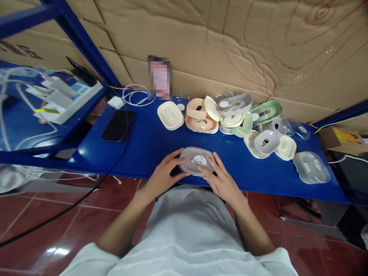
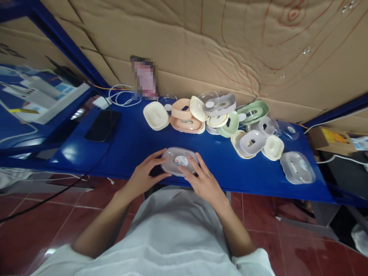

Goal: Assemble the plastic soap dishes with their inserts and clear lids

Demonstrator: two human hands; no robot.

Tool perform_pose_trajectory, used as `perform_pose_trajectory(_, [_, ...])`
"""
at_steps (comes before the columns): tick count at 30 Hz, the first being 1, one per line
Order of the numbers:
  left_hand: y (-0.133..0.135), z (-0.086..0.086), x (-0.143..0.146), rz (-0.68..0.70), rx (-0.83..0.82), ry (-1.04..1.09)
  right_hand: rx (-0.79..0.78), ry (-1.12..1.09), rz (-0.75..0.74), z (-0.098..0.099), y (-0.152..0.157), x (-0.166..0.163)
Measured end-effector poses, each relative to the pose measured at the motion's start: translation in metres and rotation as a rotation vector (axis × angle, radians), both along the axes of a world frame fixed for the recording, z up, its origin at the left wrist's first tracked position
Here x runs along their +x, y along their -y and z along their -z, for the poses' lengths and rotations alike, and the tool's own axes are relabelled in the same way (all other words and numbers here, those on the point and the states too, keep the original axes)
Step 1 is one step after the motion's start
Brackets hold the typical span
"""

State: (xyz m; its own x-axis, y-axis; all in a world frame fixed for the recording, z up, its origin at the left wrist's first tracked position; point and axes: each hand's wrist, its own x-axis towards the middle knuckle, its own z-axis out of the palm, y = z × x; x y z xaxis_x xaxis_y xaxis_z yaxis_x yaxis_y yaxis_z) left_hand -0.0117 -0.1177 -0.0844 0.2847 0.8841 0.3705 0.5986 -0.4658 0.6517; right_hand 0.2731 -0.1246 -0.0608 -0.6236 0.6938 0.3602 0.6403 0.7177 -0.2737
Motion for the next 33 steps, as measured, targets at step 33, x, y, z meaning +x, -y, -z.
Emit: perform_pose_trajectory(33, [0.002, -0.007, 0.011, -0.017, 0.037, -0.077, 0.193, -0.167, 1.692, -0.009, -0.040, 0.461])
